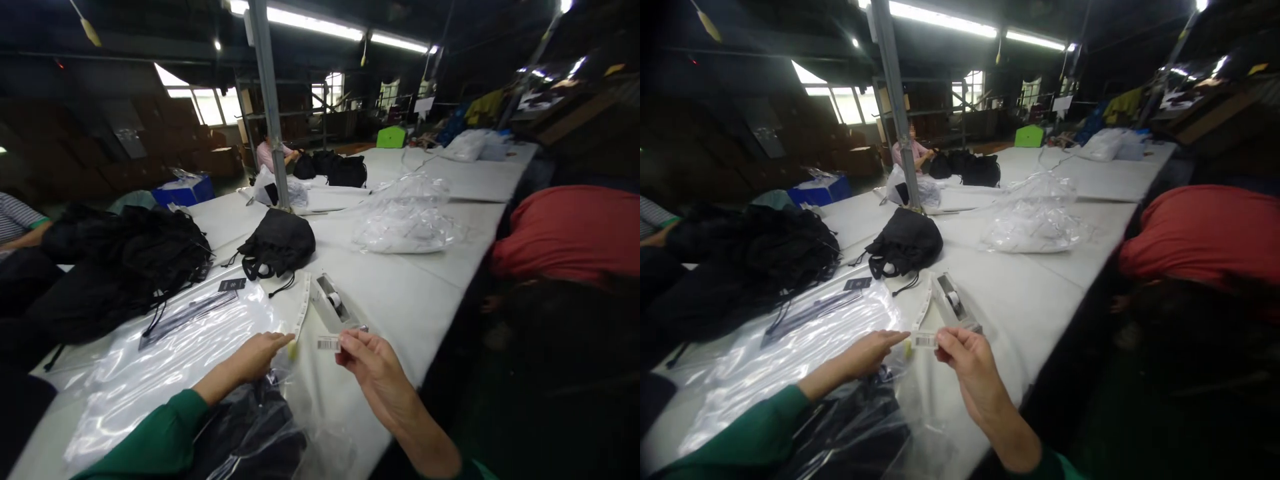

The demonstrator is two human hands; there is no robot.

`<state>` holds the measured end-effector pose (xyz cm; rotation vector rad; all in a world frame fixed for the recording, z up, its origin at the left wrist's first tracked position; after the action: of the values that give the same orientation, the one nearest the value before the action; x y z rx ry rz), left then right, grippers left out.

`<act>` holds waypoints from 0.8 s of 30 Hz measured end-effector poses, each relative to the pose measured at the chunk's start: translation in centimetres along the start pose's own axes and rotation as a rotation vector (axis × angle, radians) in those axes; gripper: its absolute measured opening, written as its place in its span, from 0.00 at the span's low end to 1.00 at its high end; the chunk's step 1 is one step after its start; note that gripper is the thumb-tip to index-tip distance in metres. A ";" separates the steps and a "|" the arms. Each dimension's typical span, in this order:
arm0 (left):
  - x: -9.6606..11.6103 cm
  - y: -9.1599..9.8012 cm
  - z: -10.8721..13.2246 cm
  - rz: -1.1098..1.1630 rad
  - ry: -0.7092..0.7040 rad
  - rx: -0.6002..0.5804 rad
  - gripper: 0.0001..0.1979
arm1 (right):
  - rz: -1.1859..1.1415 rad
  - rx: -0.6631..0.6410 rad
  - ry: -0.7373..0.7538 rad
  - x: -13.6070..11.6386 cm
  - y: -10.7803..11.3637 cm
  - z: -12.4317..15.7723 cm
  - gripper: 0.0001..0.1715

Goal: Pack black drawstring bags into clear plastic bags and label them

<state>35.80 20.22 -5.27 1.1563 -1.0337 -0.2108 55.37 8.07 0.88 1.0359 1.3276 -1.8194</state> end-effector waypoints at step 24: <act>1.8 9.4 23.1 0.497 0.525 0.547 0.25 | 0.437 -0.419 -0.076 5.5 -14.5 -0.3 0.16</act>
<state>15.93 8.18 4.09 1.2953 -0.8869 0.7759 40.48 12.06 2.41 0.9262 1.2471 -1.1837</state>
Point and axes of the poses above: each hand's wrist, its own z-axis away from the middle knuckle, its own y-axis out of the back of the hand, x = y × z, the point moved 3 cm from there along -z, towards the middle knuckle, and after that the axes turned 2 degrees about y, right-handed, at the moved point
